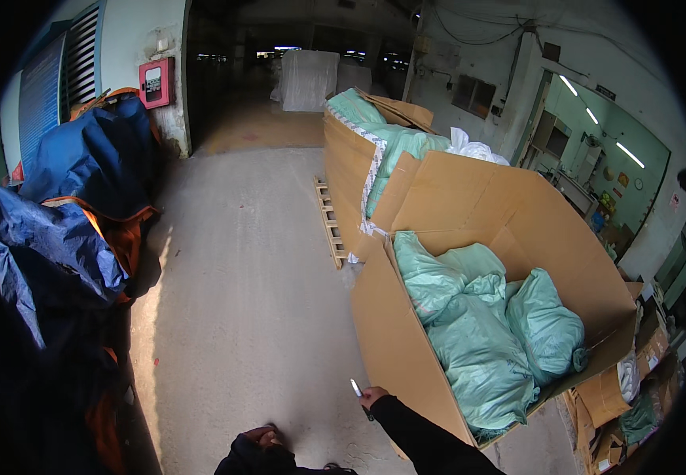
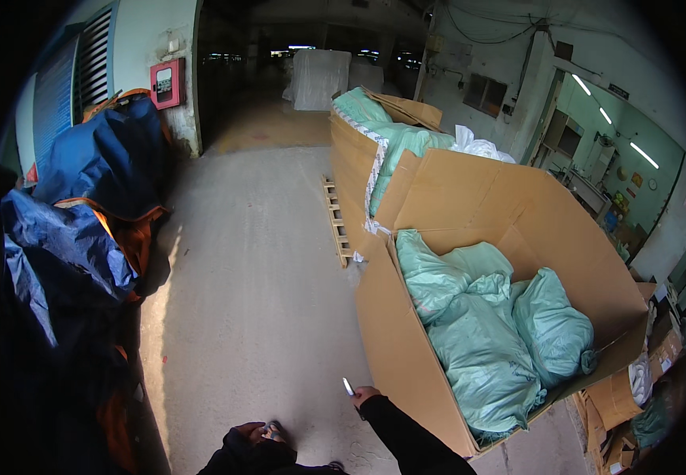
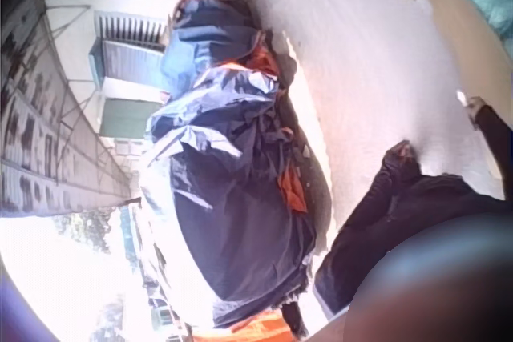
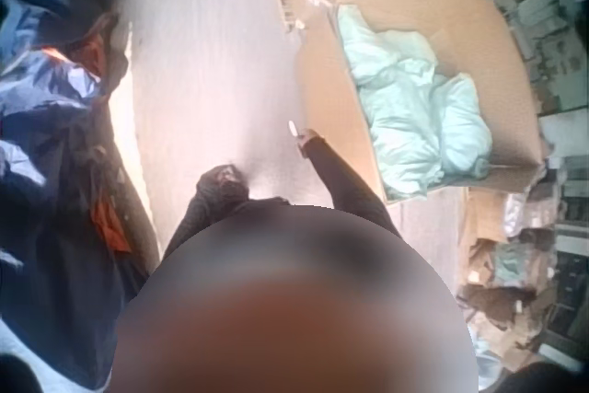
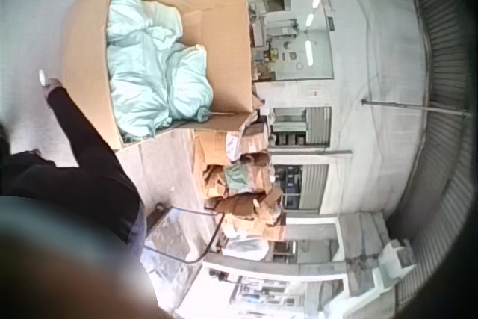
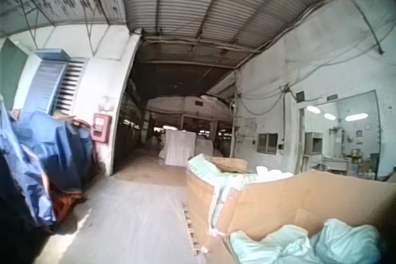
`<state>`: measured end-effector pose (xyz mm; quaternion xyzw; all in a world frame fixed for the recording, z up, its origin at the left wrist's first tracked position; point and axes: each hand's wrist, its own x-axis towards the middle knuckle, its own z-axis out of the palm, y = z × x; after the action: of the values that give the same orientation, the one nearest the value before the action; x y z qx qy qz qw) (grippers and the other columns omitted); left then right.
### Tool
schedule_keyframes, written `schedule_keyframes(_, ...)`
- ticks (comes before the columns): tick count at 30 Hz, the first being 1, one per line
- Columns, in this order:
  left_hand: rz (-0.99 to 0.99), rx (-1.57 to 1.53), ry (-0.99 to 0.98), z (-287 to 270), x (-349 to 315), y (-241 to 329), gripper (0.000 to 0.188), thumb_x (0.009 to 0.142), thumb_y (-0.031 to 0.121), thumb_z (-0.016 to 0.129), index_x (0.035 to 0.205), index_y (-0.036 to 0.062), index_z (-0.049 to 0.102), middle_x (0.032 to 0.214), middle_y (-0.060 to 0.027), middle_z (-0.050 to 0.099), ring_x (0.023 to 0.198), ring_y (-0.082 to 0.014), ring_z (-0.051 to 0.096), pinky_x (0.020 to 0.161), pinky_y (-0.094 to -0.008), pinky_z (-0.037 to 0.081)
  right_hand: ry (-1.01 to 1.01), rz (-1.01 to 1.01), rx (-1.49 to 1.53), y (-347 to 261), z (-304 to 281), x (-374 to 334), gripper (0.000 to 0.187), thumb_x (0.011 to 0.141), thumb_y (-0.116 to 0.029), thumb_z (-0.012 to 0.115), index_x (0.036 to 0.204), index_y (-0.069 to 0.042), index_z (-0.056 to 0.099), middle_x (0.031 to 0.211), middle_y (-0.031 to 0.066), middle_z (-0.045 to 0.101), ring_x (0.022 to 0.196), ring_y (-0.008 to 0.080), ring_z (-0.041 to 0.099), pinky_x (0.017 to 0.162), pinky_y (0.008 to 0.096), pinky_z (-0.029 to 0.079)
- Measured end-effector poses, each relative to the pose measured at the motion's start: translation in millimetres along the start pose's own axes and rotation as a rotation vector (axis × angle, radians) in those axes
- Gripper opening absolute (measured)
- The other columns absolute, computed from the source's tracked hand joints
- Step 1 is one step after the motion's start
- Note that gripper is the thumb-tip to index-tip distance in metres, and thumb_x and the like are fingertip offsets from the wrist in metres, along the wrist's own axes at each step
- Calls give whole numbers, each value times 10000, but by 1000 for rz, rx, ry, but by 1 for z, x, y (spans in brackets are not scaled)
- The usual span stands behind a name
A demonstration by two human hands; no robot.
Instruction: The person removes sandals at the doorway, then assembles a cardboard box and seals it with tape. They sit on the floor, pick up white shoe soles, inspect them, and place them into the box. They also write on a large sack with a marker and later write on a notepad.
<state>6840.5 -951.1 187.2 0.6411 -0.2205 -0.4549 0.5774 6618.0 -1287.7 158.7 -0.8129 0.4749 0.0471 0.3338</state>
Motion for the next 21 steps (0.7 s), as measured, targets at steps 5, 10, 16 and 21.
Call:
schedule_keyframes(5, 90, -203, -7, -7, 201, 136, 403, 974, 230, 532, 1288, -21, 506, 1004, -147, 657, 816, -186, 646, 733, -318, 512, -333, -443, 520, -242, -90, 189, 290, 871, -316, 670, 822, -34, 620, 596, 3, 539, 503, 79, 486, 457, 259, 402)
schedule_keyframes(10, -56, -198, -326, -56, 393, 278, 386, 968, 195, 521, 1280, -23, 457, 882, -135, 656, 699, -182, 649, 624, -303, 525, -255, -505, 516, -377, -133, 279, 274, 899, -300, 643, 932, -28, 658, 667, 18, 587, 613, 112, 553, 591, 283, 466)
schedule_keyframes(16, -26, 61, -375, -121, 632, 389, 265, 931, 83, 501, 1175, -15, 540, 626, -53, 548, 496, -116, 516, 484, -273, 476, 146, -161, 648, -362, -261, 474, 299, 881, -221, 659, 1109, -31, 624, 828, 56, 659, 579, 101, 608, 504, 254, 498)
schedule_keyframes(21, 59, 261, -73, -211, 882, 412, 205, 928, 235, 578, 895, 40, 633, 538, 29, 476, 460, -78, 462, 431, -254, 378, 720, -245, 619, -338, -424, 687, 254, 808, -134, 720, 1028, -34, 641, 868, 61, 672, 655, 112, 605, 595, 255, 497)
